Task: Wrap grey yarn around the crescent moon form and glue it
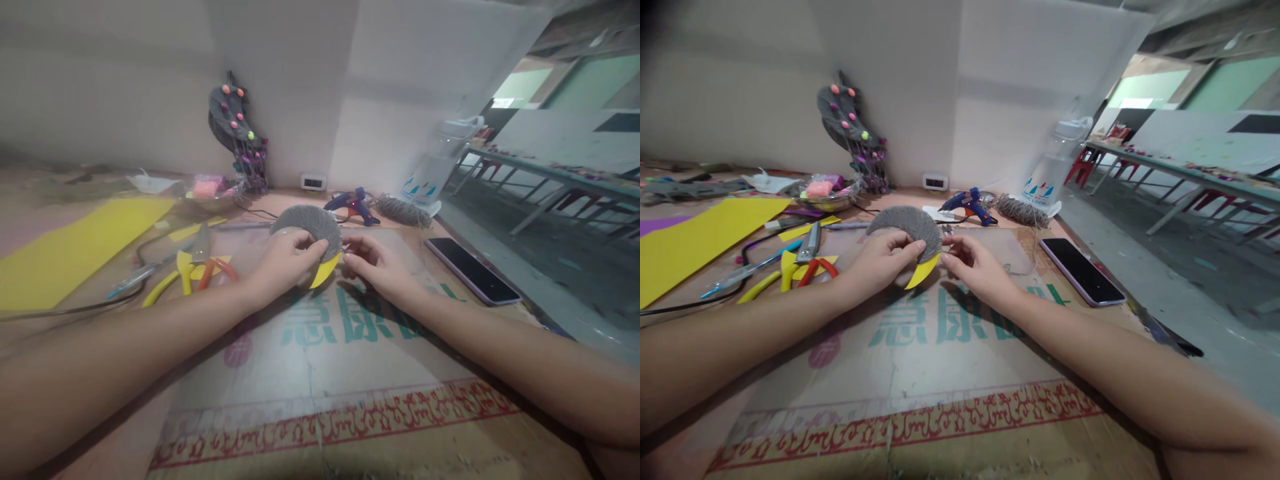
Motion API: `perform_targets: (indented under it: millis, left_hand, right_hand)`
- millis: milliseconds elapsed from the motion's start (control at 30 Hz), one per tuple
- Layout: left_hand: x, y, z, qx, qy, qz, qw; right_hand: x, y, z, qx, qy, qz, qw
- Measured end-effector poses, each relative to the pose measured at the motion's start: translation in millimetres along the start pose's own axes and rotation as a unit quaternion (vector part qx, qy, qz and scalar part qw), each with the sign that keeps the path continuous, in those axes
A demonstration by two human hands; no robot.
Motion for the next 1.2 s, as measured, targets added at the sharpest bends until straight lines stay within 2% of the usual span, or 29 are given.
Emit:
perform_targets:
  millis: [167, 533, 800, 1100, 1200]
  left_hand:
    - [-0.9, 2.1, -2.9, 0.013, 0.009, 0.012, 1.0]
    - [-2.9, 5.2, -9.2, 0.045, 0.037, 0.024, 0.998]
    - [-3.8, 3.9, -12.7, 0.055, 0.047, 0.024, 0.997]
    - [-3.2, 7.2, -6.3, 0.015, 0.02, 0.038, 0.999]
    - [-2.6, 5.6, -5.4, 0.011, 0.012, 0.03, 0.999]
  right_hand:
    - [-2.1, 5.7, -2.4, -0.026, 0.026, 0.015, 0.999]
    - [-3.6, 12.4, -2.0, 0.024, 0.038, 0.03, 0.999]
    - [-3.2, 7.9, -1.5, 0.032, 0.044, 0.008, 0.998]
    - [-6.3, 6.8, 1.2, 0.023, 0.031, 0.019, 0.999]
    - [-7.3, 2.5, 7.8, 0.006, 0.017, 0.0, 1.0]
Point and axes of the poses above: each hand's wrist, its own x-axis towards the middle knuckle, its own y-axis out of the palm, z = x × y, the point moved 10 cm from there along x, towards the middle knuckle, and after that the axes turned 14 degrees about x, right-handed, at the moved point
